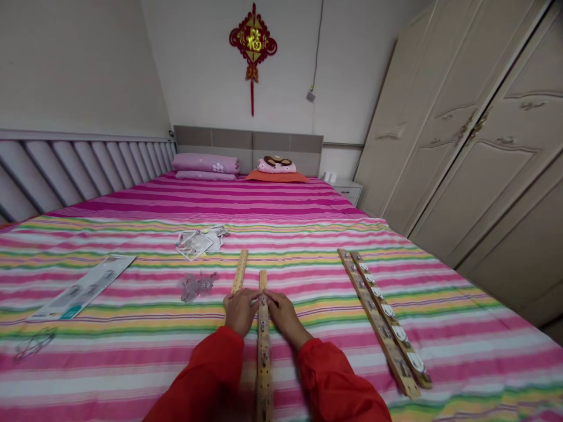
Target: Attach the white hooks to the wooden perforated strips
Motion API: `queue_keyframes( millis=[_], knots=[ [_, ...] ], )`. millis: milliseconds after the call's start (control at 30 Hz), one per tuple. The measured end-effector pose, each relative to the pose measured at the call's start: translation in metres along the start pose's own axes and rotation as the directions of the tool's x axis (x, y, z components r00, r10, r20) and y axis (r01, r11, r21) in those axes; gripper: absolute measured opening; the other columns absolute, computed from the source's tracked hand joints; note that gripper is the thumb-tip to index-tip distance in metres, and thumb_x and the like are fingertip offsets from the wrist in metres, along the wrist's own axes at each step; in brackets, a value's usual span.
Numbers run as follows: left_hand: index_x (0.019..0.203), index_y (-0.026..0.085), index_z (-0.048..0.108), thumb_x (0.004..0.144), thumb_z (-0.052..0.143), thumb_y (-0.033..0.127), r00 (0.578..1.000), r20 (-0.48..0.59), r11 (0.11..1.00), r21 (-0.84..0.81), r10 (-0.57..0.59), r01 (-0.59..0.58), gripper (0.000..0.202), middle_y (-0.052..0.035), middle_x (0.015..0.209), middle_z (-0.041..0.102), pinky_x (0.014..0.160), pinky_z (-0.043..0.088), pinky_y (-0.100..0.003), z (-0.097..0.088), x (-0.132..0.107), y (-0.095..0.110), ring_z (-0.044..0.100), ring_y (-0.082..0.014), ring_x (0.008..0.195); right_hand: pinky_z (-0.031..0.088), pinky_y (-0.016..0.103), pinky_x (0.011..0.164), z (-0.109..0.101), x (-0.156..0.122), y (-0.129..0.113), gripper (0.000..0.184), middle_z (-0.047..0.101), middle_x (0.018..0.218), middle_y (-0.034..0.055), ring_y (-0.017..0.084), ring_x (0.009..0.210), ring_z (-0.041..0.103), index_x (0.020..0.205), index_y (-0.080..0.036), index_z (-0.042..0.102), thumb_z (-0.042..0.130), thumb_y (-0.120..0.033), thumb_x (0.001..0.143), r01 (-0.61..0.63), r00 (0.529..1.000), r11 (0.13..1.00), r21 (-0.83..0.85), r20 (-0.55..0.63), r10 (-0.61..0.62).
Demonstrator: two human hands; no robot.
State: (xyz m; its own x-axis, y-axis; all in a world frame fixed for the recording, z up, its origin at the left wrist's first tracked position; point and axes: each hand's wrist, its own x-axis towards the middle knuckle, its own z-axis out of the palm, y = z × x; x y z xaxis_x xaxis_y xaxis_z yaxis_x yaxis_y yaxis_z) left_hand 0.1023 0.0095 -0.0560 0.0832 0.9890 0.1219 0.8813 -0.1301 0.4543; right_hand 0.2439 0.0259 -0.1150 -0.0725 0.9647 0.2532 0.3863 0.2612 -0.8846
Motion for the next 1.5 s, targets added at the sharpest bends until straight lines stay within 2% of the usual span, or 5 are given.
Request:
queue_keyframes(
  millis=[567, 867, 1100, 1267, 1500],
  knots=[
    [0.109, 0.035, 0.067, 0.089, 0.048, 0.033, 0.994, 0.091, 0.986, 0.154, 0.057, -0.07, 0.028, -0.0031, 0.102, 0.065, 0.09, 0.027, -0.042, -0.001, -0.001, -0.001, 0.054, -0.0221, 0.102, 0.047, 0.034, 0.073, -0.001, 0.0, 0.001, 0.029, 0.065, 0.069, 0.0024, 0.022, 0.072, 0.057, 0.101, -0.026, 0.075, 0.056, -0.024, 0.079, 0.014, 0.999, 0.997, 0.079, 0.029, -0.016],
    [0.102, 0.032, 0.07, 0.087, 0.051, 0.026, 0.999, 0.036, 0.999, -0.009, 0.04, -0.039, 0.026, -0.0019, 0.103, 0.07, 0.098, 0.031, -0.041, 0.0, -0.003, -0.008, 0.058, -0.0192, 0.106, 0.049, 0.04, 0.084, -0.004, -0.004, 0.004, 0.039, 0.072, 0.105, 0.006, 0.025, 0.094, 0.063, 0.105, -0.023, 0.072, 0.069, -0.038, 0.069, -0.058, 0.998, 0.896, 0.44, 0.027, 0.051],
    [0.102, 0.019, 0.07, 0.08, 0.05, 0.023, 0.971, -0.236, 0.959, -0.265, 0.036, -0.1, 0.029, -0.0077, 0.106, 0.068, 0.093, 0.046, -0.035, -0.025, -0.014, -0.061, 0.06, -0.02, 0.102, 0.042, 0.026, 0.051, -0.01, -0.012, -0.005, 0.061, 0.064, 0.062, -0.0011, 0.013, 0.05, 0.049, 0.125, -0.015, 0.06, 0.066, -0.047, 0.073, -0.225, 0.972, 0.823, 0.522, 0.069, 0.223],
    [0.103, 0.018, 0.069, 0.07, 0.054, 0.017, 0.892, -0.452, 1.0, -0.007, -0.016, 0.015, 0.036, -0.0104, 0.1, 0.064, 0.093, 0.046, -0.04, -0.049, -0.021, -0.105, 0.058, -0.0261, 0.1, 0.035, 0.024, 0.046, -0.007, -0.012, -0.002, 0.064, 0.053, 0.056, -0.005, 0.01, 0.046, 0.042, 0.121, -0.012, 0.061, 0.069, -0.048, 0.069, -0.223, 0.969, 0.802, 0.554, 0.035, 0.246],
    [0.098, 0.019, 0.068, 0.072, 0.048, 0.011, 0.898, -0.432, 0.975, 0.221, 0.077, 0.023, 0.034, -0.0102, 0.103, 0.06, 0.087, 0.045, -0.036, -0.052, -0.011, -0.118, 0.056, -0.0253, 0.099, 0.034, 0.024, 0.044, -0.007, -0.013, -0.002, 0.062, 0.052, 0.054, -0.0054, 0.01, 0.044, 0.041, 0.119, -0.014, 0.062, 0.067, -0.05, 0.07, -0.228, 0.966, 0.799, 0.556, 0.027, 0.257]
  ],
)
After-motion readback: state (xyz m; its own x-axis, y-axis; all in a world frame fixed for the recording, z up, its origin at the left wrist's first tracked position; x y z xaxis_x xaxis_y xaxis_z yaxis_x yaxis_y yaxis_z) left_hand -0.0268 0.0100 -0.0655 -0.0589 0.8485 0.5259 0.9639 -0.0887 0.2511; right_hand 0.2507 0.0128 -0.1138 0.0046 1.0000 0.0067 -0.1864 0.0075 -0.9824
